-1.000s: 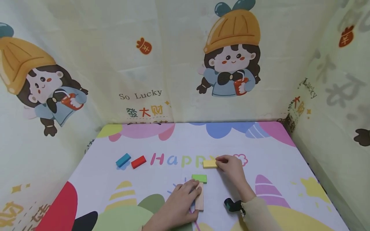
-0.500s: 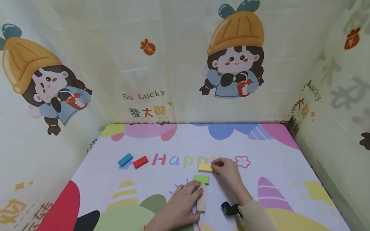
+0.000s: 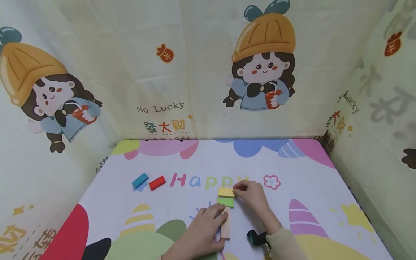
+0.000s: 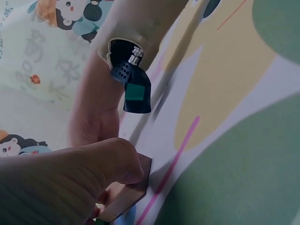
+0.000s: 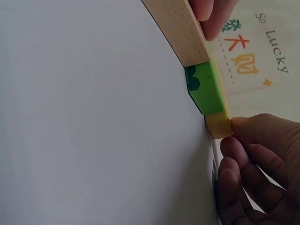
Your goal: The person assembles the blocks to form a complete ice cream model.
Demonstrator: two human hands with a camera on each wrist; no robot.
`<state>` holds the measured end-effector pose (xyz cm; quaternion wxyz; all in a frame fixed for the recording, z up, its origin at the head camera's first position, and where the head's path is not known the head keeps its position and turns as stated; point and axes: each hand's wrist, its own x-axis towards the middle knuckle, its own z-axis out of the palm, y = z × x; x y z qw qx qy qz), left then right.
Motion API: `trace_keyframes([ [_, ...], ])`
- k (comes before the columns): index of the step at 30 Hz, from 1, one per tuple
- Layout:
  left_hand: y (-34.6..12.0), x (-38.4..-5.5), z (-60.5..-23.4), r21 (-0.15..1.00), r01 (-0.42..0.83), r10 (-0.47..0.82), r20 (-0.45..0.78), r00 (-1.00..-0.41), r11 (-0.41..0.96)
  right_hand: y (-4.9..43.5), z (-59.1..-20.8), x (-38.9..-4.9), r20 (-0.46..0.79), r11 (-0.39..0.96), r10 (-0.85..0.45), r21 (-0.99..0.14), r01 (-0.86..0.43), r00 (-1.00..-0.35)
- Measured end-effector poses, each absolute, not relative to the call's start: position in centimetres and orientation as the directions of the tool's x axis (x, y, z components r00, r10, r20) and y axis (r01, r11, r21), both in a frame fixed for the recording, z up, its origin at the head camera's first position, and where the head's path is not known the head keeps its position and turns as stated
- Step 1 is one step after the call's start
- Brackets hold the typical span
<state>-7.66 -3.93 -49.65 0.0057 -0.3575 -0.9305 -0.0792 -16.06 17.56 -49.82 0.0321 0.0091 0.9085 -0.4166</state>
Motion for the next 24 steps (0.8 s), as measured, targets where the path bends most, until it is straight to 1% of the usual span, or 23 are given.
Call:
trace_keyframes([
  [8, -3.87, -7.60, -49.51, 0.123, 0.670, 0.664, 0.093, -0.742, 0.732, 17.49, -49.86, -15.81, -0.032, 0.665, -0.055, -0.746, -0.013, -0.998],
  [17, -3.90, -7.61, -49.82, 0.114, 0.673, 0.665, 0.103, -0.740, 0.731, 17.43, -50.06, -15.77, -0.030, 0.661, -0.059, -0.750, -0.017, -0.998],
  [24, -4.21, -7.61, -50.07, 0.082, 0.681, 0.670, 0.126, -0.731, 0.728, 17.53, -50.15, -15.23, 0.011, 0.664, -0.059, -0.746, -0.047, -0.998],
])
